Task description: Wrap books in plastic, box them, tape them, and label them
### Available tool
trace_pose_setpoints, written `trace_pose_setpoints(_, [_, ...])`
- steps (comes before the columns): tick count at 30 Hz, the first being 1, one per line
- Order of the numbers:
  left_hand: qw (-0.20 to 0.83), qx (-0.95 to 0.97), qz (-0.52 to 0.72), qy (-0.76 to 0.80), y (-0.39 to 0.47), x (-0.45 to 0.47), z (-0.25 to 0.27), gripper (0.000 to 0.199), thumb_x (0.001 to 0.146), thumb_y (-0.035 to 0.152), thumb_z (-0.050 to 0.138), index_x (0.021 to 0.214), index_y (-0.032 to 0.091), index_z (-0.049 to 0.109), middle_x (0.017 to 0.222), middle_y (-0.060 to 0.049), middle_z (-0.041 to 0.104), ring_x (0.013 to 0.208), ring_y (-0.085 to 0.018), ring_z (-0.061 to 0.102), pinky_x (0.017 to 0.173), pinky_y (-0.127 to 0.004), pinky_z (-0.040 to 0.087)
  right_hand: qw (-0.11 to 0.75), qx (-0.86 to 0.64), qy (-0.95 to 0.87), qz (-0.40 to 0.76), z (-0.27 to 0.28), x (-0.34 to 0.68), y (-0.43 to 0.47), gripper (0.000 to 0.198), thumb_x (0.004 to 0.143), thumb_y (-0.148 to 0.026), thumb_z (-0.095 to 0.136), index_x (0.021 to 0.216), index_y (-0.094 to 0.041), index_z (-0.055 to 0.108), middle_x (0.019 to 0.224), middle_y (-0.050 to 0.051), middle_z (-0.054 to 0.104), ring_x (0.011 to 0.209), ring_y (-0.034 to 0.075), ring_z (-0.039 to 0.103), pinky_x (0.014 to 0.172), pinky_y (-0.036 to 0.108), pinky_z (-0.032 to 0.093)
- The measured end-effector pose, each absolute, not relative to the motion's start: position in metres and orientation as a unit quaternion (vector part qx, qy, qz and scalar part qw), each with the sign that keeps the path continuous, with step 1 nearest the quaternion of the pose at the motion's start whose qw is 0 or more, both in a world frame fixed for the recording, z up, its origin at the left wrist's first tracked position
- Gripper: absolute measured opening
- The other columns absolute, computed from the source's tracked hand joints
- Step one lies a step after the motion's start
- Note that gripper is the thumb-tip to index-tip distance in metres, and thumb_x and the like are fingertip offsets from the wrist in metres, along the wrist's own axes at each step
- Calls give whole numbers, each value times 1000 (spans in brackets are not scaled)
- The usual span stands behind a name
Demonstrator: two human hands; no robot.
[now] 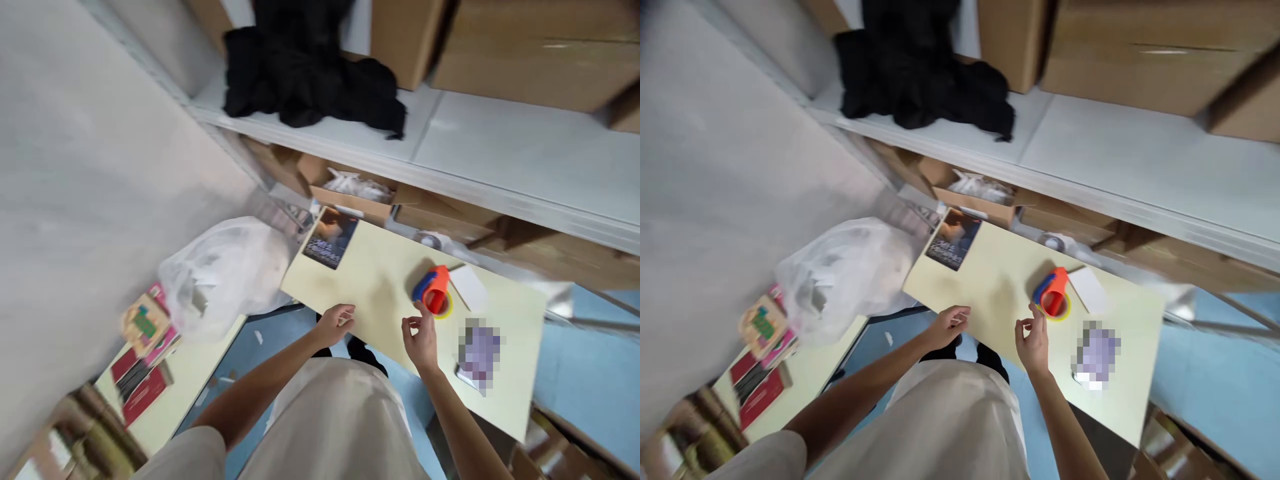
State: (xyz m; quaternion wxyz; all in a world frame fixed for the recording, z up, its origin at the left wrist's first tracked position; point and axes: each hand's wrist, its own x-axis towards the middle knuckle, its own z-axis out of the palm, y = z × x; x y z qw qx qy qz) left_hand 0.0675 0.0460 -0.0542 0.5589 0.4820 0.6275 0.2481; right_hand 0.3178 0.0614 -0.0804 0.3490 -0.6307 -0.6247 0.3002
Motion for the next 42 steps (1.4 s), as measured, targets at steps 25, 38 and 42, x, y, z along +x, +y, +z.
trace_pose_setpoints(25, [295, 406, 289, 815, 9, -304, -84, 74, 64, 19, 75, 134, 16, 48, 136, -17, 50, 123, -33, 51, 103, -43, 41, -87, -288, -937, 180, -22, -211, 99, 26, 77, 0, 57, 94, -16, 66, 98, 16, 68, 97, 28, 63, 83, 39, 49])
trace_pose_setpoints(38, [233, 431, 189, 851, 12, -299, -74, 82, 68, 43, 74, 140, 23, 39, 149, -20, 29, 130, -42, 35, 100, -54, 33, 49, -339, -911, 230, 4, -156, 129, 22, 92, -19, 45, 91, -21, 66, 97, 6, 65, 91, 21, 61, 82, 31, 46])
trace_pose_setpoints(42, [166, 500, 302, 795, 18, -282, -39, 88, 66, 57, 72, 141, 23, 40, 152, -19, 24, 135, -43, 26, 106, -54, 22, 109, -307, -907, 266, 34, -167, 120, 17, 90, -21, 45, 89, -22, 61, 97, 5, 60, 92, 19, 58, 81, 31, 45])
